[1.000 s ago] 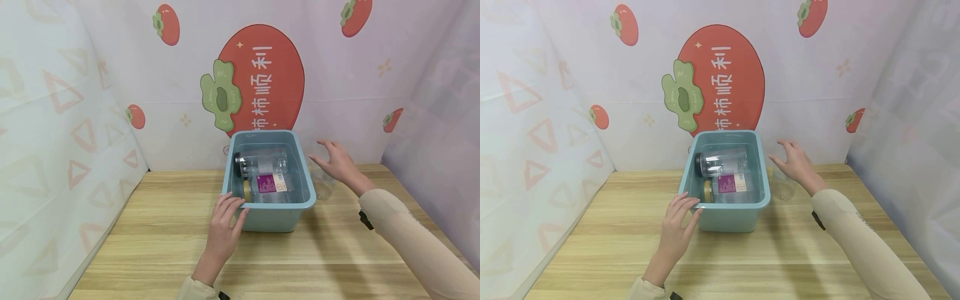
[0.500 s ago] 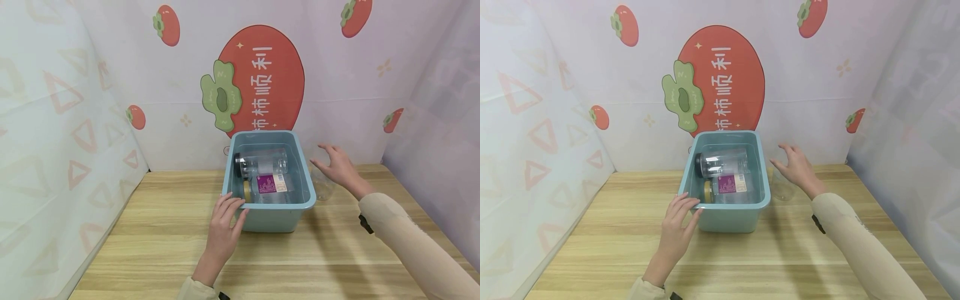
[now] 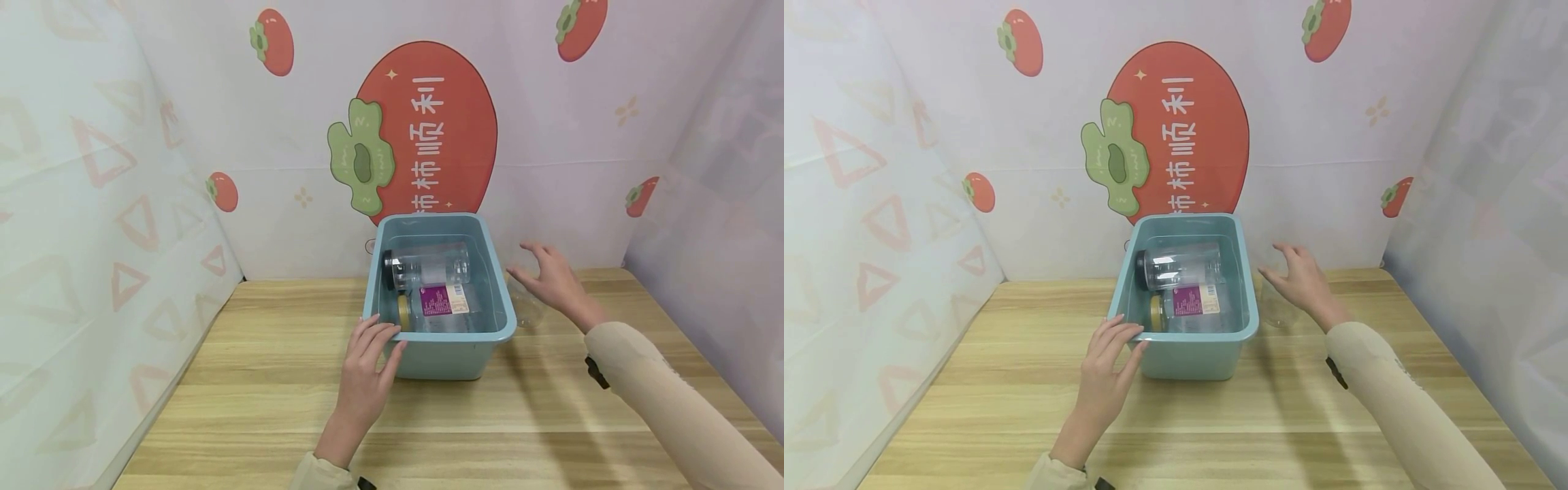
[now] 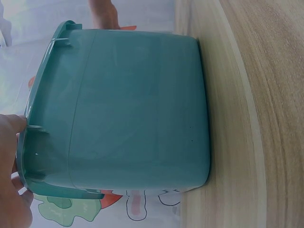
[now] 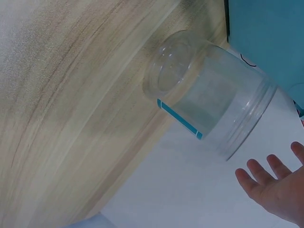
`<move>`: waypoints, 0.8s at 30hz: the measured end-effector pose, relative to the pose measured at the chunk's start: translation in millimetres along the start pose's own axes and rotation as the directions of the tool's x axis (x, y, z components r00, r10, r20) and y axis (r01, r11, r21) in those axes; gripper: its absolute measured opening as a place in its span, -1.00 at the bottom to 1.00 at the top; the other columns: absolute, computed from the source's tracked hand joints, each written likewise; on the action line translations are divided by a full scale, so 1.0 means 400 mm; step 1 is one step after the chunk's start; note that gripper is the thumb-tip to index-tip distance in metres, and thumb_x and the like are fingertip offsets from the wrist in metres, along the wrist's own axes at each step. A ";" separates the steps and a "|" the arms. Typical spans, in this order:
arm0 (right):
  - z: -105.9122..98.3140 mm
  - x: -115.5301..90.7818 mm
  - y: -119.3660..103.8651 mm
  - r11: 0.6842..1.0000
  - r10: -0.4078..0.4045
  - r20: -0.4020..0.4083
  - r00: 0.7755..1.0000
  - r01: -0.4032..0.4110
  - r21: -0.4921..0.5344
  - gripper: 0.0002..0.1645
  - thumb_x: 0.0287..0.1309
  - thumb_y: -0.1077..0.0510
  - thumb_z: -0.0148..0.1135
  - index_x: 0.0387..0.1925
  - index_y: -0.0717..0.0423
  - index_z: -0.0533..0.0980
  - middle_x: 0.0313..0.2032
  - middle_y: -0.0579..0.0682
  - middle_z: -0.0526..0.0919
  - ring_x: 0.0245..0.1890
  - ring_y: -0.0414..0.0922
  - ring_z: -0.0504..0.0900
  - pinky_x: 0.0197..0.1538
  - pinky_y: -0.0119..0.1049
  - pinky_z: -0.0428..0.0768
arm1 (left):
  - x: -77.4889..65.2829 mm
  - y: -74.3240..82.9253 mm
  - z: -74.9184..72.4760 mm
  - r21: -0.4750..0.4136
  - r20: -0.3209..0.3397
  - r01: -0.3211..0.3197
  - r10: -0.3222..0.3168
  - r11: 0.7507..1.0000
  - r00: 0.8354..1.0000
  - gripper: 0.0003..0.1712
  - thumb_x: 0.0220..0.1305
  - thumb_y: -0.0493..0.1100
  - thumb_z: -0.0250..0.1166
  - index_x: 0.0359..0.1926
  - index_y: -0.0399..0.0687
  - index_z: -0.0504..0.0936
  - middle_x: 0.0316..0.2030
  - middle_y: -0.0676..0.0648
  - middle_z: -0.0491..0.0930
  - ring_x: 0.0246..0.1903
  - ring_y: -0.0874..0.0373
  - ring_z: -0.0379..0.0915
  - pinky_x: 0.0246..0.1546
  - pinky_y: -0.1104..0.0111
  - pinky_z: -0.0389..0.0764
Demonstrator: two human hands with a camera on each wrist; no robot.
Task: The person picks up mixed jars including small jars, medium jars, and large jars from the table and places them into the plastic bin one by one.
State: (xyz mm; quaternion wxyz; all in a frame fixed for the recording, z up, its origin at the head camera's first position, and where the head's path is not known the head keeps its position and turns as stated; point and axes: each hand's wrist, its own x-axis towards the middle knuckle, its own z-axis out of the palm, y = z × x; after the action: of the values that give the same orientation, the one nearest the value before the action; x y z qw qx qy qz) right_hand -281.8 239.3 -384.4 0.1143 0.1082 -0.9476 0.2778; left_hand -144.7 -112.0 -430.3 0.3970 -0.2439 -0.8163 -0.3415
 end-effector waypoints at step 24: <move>0.035 -0.024 0.030 1.000 -0.009 -0.013 1.000 0.010 0.019 -0.14 0.42 -0.02 0.37 0.47 0.42 0.28 0.38 0.57 0.31 0.40 0.51 0.27 0.38 0.55 0.35 | -0.001 -0.002 0.002 -0.006 -0.005 -0.006 0.006 1.000 1.000 -0.68 0.21 -0.36 0.54 0.00 -0.24 0.74 -0.05 -0.15 0.73 0.25 -0.16 0.54 0.46 -0.19 0.43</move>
State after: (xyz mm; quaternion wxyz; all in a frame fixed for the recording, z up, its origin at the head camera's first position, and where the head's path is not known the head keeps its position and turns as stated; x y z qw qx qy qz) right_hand -278.0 242.7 -404.6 0.1207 0.1120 -0.9436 0.2871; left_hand -145.1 -112.1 -431.4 0.3993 -0.2467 -0.8135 -0.3436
